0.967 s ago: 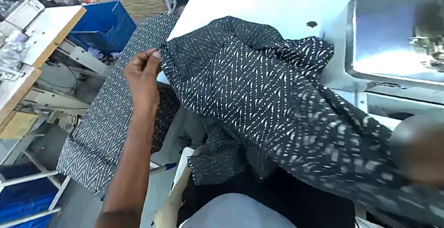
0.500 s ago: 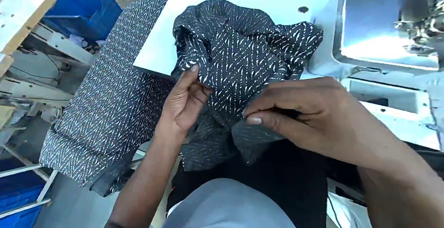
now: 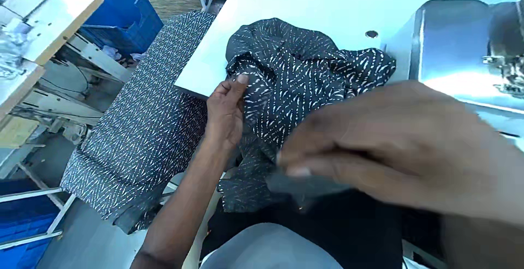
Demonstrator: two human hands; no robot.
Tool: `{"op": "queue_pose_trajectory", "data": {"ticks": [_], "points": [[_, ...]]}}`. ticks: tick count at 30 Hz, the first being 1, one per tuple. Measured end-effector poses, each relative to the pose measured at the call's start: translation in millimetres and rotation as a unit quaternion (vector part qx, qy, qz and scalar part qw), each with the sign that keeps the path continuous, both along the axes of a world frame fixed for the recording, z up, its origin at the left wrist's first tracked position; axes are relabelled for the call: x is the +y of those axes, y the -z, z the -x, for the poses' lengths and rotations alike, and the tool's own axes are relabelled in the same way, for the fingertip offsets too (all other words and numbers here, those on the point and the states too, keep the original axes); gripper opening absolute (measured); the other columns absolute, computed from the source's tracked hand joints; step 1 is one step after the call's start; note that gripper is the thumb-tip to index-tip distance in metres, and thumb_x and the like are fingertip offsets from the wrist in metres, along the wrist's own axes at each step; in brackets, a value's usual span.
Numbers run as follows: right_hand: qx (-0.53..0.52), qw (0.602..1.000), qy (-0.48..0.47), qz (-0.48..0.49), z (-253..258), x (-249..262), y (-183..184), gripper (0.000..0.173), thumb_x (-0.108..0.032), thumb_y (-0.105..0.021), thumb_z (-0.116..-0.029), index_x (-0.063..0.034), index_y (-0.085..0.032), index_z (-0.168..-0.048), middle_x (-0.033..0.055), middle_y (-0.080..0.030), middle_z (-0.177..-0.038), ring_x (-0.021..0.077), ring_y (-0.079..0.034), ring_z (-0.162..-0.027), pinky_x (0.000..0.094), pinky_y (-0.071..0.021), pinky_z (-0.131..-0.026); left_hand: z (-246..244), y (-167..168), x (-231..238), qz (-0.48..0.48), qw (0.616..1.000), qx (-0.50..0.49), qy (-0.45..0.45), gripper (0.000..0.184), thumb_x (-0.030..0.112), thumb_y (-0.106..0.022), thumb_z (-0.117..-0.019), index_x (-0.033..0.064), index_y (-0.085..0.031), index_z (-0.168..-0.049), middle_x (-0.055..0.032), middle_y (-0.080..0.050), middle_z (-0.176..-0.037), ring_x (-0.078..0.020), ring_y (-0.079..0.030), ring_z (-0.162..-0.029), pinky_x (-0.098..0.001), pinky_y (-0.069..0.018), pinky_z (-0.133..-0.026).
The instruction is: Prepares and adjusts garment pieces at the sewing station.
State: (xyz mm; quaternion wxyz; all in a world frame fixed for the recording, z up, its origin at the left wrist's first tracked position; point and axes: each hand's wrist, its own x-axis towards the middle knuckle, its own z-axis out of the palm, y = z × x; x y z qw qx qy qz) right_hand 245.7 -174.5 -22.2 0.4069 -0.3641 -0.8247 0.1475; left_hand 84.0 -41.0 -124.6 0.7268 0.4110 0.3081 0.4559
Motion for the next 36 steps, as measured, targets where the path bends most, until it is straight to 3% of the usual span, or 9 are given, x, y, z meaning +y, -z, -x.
{"op": "queue_pose_trajectory", "data": {"ticks": [3, 7, 10, 16, 24, 29, 32, 34, 36], "points": [[-0.011, 0.998, 0.064, 0.018, -9.6, 5.9, 22.0, 0.016, -0.025, -0.063, -0.1012, -0.0145, -0.074, -0.096, -0.0132, -0.063, -0.075, -0.0066, -0.054, -0.062, 0.0113, -0.0444, -0.051, 10.4, 6.5, -14.5, 0.000, 1.000, 0.008, 0.002, 0.015, 0.026, -0.067, -0.1007, 0.0115, -0.066, -0.103, -0.0012, -0.068, -0.092, -0.0093, -0.067, -0.082, -0.0292, -0.0595, -0.077], [0.026, 0.996, 0.047, 0.072, -5.7, -0.5, 40.3, 0.016, -0.026, -0.063, -0.1015, -0.0143, -0.073, -0.097, -0.0119, -0.064, -0.081, -0.0040, -0.060, -0.071, 0.0128, -0.0504, -0.060, 19.8, -0.1, -28.2, -0.241, 0.968, 0.031, -0.053, 0.011, 0.011, -0.066, -0.0998, 0.0057, -0.068, -0.109, -0.0020, -0.069, -0.094, -0.0088, -0.067, -0.082, -0.0257, -0.0589, -0.078], [0.061, 0.995, 0.010, 0.072, 2.2, 6.6, 22.2, 0.014, -0.022, -0.065, -0.1006, -0.0124, -0.073, -0.096, -0.0113, -0.066, -0.080, -0.0044, -0.060, -0.069, 0.0115, -0.0506, -0.057, 17.3, -18.6, -25.3, -0.331, 0.941, 0.050, -0.051, 0.012, 0.006, -0.063, -0.1010, 0.0005, -0.067, -0.111, -0.0028, -0.070, -0.093, -0.0066, -0.067, -0.079, -0.0211, -0.0584, -0.073], [0.054, 0.987, 0.146, 0.038, -6.3, 46.3, 17.7, 0.011, -0.021, -0.067, -0.0990, -0.0112, -0.071, -0.098, -0.0090, -0.063, -0.074, -0.0044, -0.055, -0.061, 0.0126, -0.0445, -0.052, 13.7, -26.8, -32.6, -0.306, 0.951, -0.001, -0.040, 0.013, 0.002, -0.062, -0.1002, -0.0016, -0.070, -0.110, -0.0045, -0.072, -0.094, -0.0069, -0.068, -0.079, -0.0235, -0.0596, -0.073], [0.076, 0.984, 0.155, 0.042, -8.6, 45.4, 20.9, 0.011, -0.022, -0.069, -0.0977, -0.0106, -0.070, -0.097, -0.0088, -0.062, -0.072, -0.0045, -0.054, -0.059, 0.0117, -0.0429, -0.050, 16.8, -30.8, -34.4, -0.358, 0.934, 0.010, -0.020, 0.016, 0.007, -0.059, -0.1021, -0.0003, -0.072, -0.109, -0.0018, -0.073, -0.096, -0.0062, -0.068, -0.083, -0.0249, -0.0590, -0.076], [0.131, 0.983, 0.128, 0.012, -13.6, 47.4, 27.0, 0.016, -0.021, -0.068, -0.0989, -0.0059, -0.067, -0.095, -0.0056, -0.062, -0.073, -0.0014, -0.056, -0.062, 0.0144, -0.0462, -0.054, 24.8, -45.4, -29.3, -0.454, 0.888, 0.075, -0.016, 0.011, 0.008, -0.071, -0.0962, 0.0042, -0.075, -0.106, 0.0021, -0.074, -0.097, -0.0044, -0.069, -0.081, -0.0196, -0.0594, -0.074], [0.044, 0.963, 0.266, 0.006, -46.4, 76.8, 47.7, 0.029, -0.029, -0.052, -0.1079, -0.0037, -0.065, -0.104, 0.0045, -0.071, -0.089, 0.0122, -0.070, -0.073, 0.0315, -0.0610, -0.066, 48.4, -73.6, -16.4, -0.461, 0.883, 0.080, 0.023, 0.013, 0.026, -0.063, -0.1024, 0.0211, -0.072, -0.111, 0.0108, -0.073, -0.105, -0.0033, -0.070, -0.092, -0.0224, -0.0596, -0.083], [-0.117, 0.928, 0.333, 0.117, -73.1, 101.4, 68.7, 0.047, -0.032, -0.064, -0.1009, -0.0030, -0.057, -0.137, 0.0213, -0.064, -0.121, 0.0374, -0.068, -0.103, 0.0573, -0.0556, -0.088, 71.8, -101.0, -2.1, -0.399, 0.914, 0.069, 0.028, 0.014, 0.027, -0.054, -0.1065, 0.0230, -0.066, -0.113, 0.0094, -0.071, -0.105, -0.0061, -0.069, -0.095, -0.0260, -0.0592, -0.087], [-0.231, 0.880, 0.357, 0.209, -84.2, 115.1, 92.4, 0.062, -0.027, -0.072, -0.0937, -0.0104, -0.049, -0.149, 0.0276, -0.061, -0.127, 0.0492, -0.064, -0.108, 0.0682, -0.0520, -0.084, 102.8, -132.3, 13.2, -0.321, 0.940, 0.107, -0.041, 0.022, 0.016, -0.041, -0.1084, 0.0143, -0.062, -0.110, 0.0031, -0.071, -0.102, -0.0087, -0.069, -0.097, -0.0262, -0.0577, -0.089]]}}
